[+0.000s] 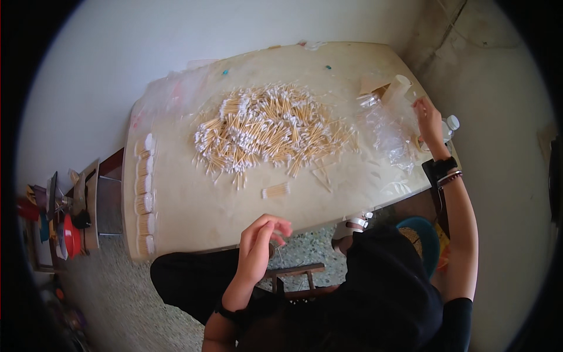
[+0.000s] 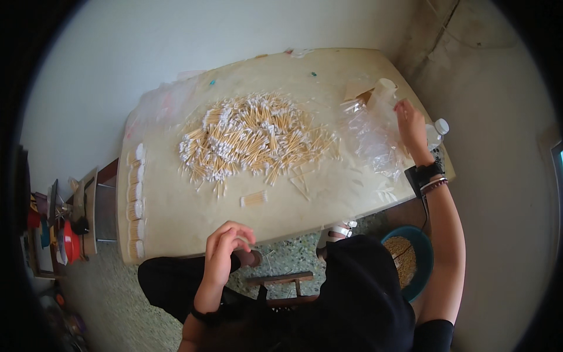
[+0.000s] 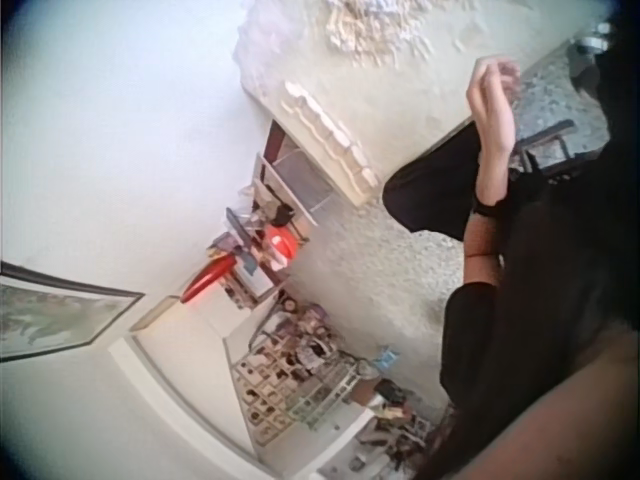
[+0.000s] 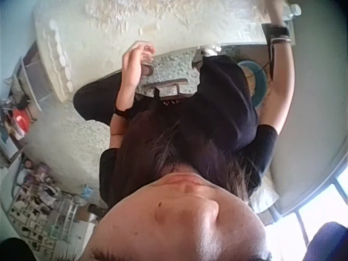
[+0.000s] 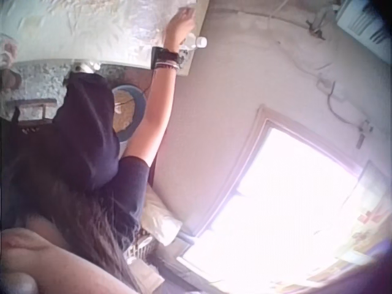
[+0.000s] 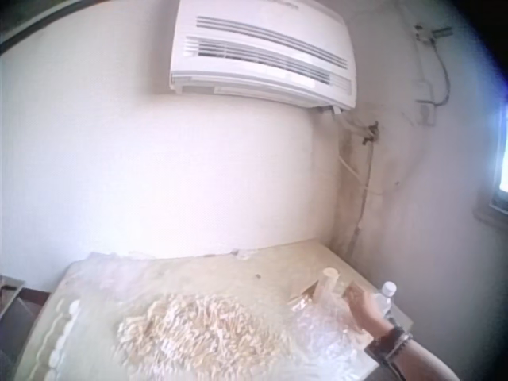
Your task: Sorting cotton swabs on a table and placing them into small clear plastic bags.
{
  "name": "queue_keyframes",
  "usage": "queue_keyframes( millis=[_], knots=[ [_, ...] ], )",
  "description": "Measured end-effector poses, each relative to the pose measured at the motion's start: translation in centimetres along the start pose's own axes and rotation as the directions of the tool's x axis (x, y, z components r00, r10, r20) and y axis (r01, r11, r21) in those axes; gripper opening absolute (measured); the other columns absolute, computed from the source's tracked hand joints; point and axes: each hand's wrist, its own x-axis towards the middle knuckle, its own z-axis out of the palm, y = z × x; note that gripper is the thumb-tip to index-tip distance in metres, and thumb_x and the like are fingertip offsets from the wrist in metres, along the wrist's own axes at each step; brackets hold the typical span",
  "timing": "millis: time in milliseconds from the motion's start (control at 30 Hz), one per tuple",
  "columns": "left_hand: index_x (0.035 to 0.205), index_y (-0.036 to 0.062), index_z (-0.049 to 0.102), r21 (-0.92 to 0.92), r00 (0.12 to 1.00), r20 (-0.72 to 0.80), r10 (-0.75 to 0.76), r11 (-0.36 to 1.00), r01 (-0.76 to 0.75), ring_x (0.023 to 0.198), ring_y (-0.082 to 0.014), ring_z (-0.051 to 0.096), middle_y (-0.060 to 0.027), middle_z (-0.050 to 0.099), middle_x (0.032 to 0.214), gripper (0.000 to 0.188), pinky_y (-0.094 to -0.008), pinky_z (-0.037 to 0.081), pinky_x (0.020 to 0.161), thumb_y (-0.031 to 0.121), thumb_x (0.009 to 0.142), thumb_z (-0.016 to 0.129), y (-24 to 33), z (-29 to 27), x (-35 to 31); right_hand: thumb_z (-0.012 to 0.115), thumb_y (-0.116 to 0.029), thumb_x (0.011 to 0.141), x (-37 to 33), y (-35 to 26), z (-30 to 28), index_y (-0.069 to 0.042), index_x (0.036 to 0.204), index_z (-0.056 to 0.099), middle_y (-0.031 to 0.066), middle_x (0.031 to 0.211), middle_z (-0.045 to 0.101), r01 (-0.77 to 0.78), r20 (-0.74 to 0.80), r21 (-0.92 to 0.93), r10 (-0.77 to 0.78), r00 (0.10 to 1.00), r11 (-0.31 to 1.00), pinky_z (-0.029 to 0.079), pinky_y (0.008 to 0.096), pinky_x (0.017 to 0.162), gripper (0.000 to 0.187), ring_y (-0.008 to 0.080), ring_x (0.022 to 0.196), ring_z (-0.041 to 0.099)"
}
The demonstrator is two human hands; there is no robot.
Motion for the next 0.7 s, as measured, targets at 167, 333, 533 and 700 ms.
queue_keyframes(
  millis=[167,333,533,700],
  knots=[
    [0.122,0.0018,0.044,0.047,0.996,-0.047,0.076,0.996,-0.074,0.117,-0.0217,0.048,-0.0118,0.054,0.119,0.031,-0.036,0.037,0.097,0.016,0.094,0.042,-1.4,0.8,3.4,0.033,-0.03,0.1,-3.8,-7.4,2.0,-0.004,0.099,0.055,0.0097,0.099,0.06,-0.378,0.517,0.837,-0.345,0.783,0.396,0.044,0.0404,0.091,0.034,0.0247,0.1,0.057],
    [0.129,0.0037,0.036,-0.47,0.992,-0.008,-0.125,0.876,0.106,0.117,-0.0247,0.048,-0.0128,0.054,0.121,0.041,-0.0389,0.038,0.098,0.027,0.096,0.042,-2.1,1.2,6.2,0.042,-0.021,0.098,-11.0,-15.8,6.3,-0.002,0.109,0.054,0.0082,0.101,0.061,-0.623,0.743,0.668,-0.41,0.529,0.406,0.048,0.0314,0.087,0.026,0.0168,0.096,0.059],
    [0.124,0.0042,0.042,-0.337,0.99,-0.021,-0.139,0.933,0.124,0.096,-0.0201,0.061,-0.0124,0.062,0.104,0.038,-0.0337,0.049,0.086,0.017,0.092,0.056,-3.4,-2.5,3.8,0.046,-0.025,0.097,-13.3,-16.6,8.5,-0.002,0.111,0.059,0.0043,0.096,0.064,-0.627,0.79,0.61,-0.431,0.436,0.484,0.046,0.0252,0.082,0.029,0.0111,0.088,0.059],
    [0.122,0.0018,0.044,-0.282,0.987,-0.152,-0.057,0.959,0.012,0.094,-0.0203,0.063,-0.0168,0.063,0.104,0.042,-0.0304,0.052,0.083,-0.002,0.085,0.061,-1.4,-5.2,1.7,0.047,-0.026,0.097,-13.5,-16.6,9.6,-0.002,0.117,0.06,0.0022,0.093,0.065,-0.606,0.806,0.59,-0.362,0.468,0.533,0.046,0.0227,0.078,0.034,0.0068,0.085,0.059]
  ],
)
